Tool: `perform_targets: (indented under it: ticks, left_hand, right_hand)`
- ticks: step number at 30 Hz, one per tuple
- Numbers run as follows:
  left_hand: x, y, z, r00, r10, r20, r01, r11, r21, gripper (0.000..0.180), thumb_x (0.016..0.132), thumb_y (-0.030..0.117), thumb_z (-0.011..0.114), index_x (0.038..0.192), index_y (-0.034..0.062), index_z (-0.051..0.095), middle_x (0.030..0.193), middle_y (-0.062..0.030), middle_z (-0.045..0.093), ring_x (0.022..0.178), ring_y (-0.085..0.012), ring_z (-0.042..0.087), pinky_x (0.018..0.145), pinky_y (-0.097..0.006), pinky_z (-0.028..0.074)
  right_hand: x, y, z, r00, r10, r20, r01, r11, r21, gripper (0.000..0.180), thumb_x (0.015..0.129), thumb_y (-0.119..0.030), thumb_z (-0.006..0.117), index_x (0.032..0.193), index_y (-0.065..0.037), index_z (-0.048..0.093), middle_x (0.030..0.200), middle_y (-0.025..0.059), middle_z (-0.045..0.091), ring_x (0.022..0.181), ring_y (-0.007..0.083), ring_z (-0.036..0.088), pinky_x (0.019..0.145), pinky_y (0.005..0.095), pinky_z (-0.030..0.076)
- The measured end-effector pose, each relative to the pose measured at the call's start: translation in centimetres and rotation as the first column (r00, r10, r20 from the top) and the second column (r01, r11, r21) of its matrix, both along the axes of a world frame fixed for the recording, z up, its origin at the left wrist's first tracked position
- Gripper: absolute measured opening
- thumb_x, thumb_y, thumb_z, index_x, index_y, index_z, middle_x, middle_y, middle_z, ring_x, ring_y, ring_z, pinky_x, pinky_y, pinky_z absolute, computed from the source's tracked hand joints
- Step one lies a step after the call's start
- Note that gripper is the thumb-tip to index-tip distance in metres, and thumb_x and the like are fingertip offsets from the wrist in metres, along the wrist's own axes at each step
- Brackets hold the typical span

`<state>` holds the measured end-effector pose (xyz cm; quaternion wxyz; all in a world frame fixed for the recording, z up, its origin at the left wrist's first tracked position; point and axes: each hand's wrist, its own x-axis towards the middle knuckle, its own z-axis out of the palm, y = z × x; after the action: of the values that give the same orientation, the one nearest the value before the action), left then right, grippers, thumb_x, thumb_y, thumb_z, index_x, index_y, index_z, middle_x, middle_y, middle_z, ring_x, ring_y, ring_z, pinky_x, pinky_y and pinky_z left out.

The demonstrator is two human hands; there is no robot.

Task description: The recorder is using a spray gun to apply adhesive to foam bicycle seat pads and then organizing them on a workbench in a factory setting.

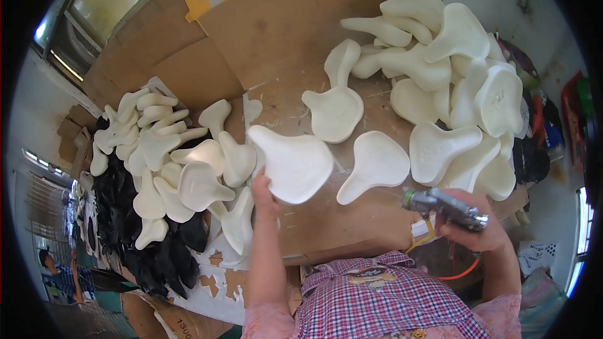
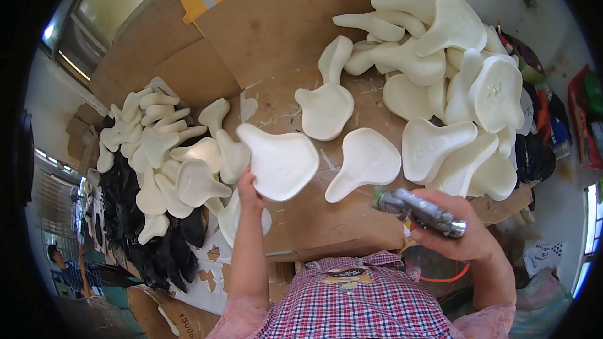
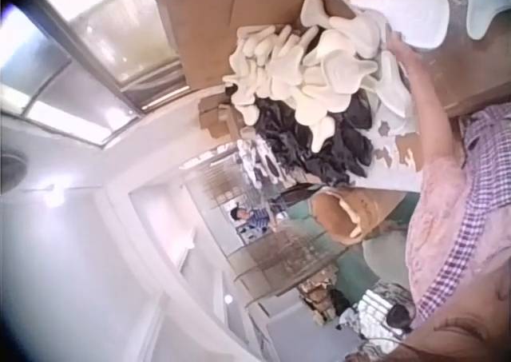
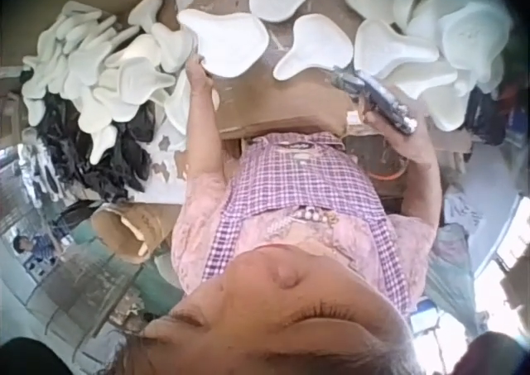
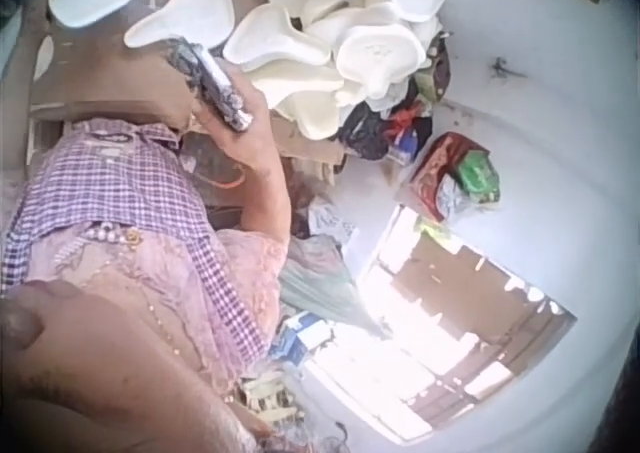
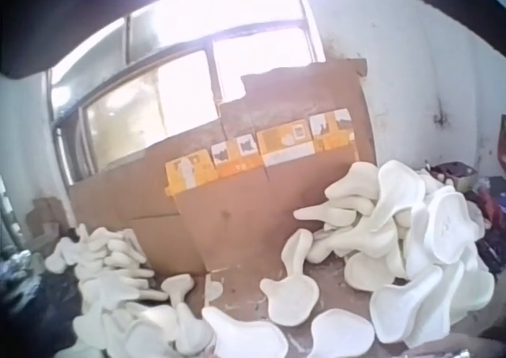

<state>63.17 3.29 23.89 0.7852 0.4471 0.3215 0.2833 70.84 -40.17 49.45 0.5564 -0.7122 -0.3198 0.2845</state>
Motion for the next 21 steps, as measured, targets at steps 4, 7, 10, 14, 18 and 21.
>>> perform_targets:
  ticks: [4, 7, 10, 14, 18, 21]
  left_hand:
    - [-2.4, 3.8, 5.3, 0.895, 0.126, 0.428, -0.052, 0.982, -0.180, 0.053, 0.080, 0.021, 0.044, 0.130, 0.0045, 0.050, 0.123, -0.0136, 0.057, 0.113, -0.0307, 0.055, 0.101, -0.045, 0.042]
    - [0.1, 2.3, 6.2, 0.925, 0.326, 0.194, -0.258, 0.915, -0.309, 0.043, 0.090, 0.036, 0.042, 0.121, 0.0085, 0.056, 0.118, -0.0080, 0.059, 0.113, -0.0216, 0.052, 0.089, -0.035, 0.043]
    - [9.3, -5.1, -1.4, 0.860, -0.368, -0.354, 0.447, 0.877, 0.175, 0.045, 0.091, 0.045, 0.053, 0.110, 0.0051, 0.062, 0.107, -0.0056, 0.062, 0.098, -0.0189, 0.056, 0.078, -0.034, 0.046]
    - [15.4, -10.2, -9.2, 0.564, -0.377, -0.735, 0.749, 0.609, 0.262, 0.050, 0.075, 0.023, 0.061, 0.120, 0.0006, 0.059, 0.109, -0.0179, 0.065, 0.102, -0.0298, 0.062, 0.089, -0.040, 0.047]
    - [16.1, -14.8, -1.8, 0.702, -0.483, -0.524, 0.672, 0.692, 0.262, 0.047, 0.073, 0.008, 0.060, 0.120, -0.0008, 0.054, 0.104, -0.0182, 0.064, 0.096, -0.0276, 0.063, 0.079, -0.039, 0.052]
    - [12.7, -10.9, 3.0, 0.901, -0.312, -0.302, 0.393, 0.881, 0.263, 0.049, 0.077, 0.000, 0.056, 0.125, 0.0012, 0.047, 0.103, -0.0157, 0.062, 0.089, -0.0241, 0.064, 0.065, -0.034, 0.055]
  right_hand:
    - [0.3, -2.3, -1.3, 0.989, -0.103, -0.105, 0.105, 0.994, 0.012, 0.055, 0.080, -0.007, 0.070, 0.130, 0.000, 0.048, 0.094, 0.0058, 0.064, 0.088, 0.0112, 0.060, 0.079, 0.0275, 0.048]
    - [0.7, -2.7, -1.8, 0.969, -0.213, -0.129, 0.224, 0.971, 0.082, 0.055, 0.081, -0.009, 0.070, 0.131, 0.000, 0.047, 0.094, 0.0054, 0.064, 0.088, 0.0116, 0.059, 0.079, 0.0272, 0.048]
    - [1.4, -4.2, -3.3, 0.963, -0.238, -0.123, 0.242, 0.970, 0.015, 0.055, 0.082, -0.009, 0.070, 0.131, -0.001, 0.047, 0.095, 0.0048, 0.063, 0.089, 0.0122, 0.059, 0.080, 0.0274, 0.048]
    - [1.0, -2.6, -2.7, 0.985, -0.123, -0.120, 0.129, 0.991, 0.040, 0.054, 0.082, -0.010, 0.070, 0.130, -0.001, 0.047, 0.096, 0.0048, 0.063, 0.089, 0.0123, 0.059, 0.080, 0.0280, 0.048]
    - [1.8, -6.1, -1.9, 0.970, -0.228, -0.087, 0.227, 0.974, -0.013, 0.057, 0.080, -0.010, 0.072, 0.131, -0.001, 0.047, 0.097, 0.0056, 0.063, 0.090, 0.0125, 0.059, 0.080, 0.0281, 0.048]
    - [1.7, -4.9, -0.5, 0.932, -0.317, -0.176, 0.336, 0.938, 0.089, 0.059, 0.079, -0.010, 0.073, 0.131, 0.000, 0.047, 0.098, 0.0070, 0.063, 0.090, 0.0131, 0.060, 0.079, 0.0284, 0.048]
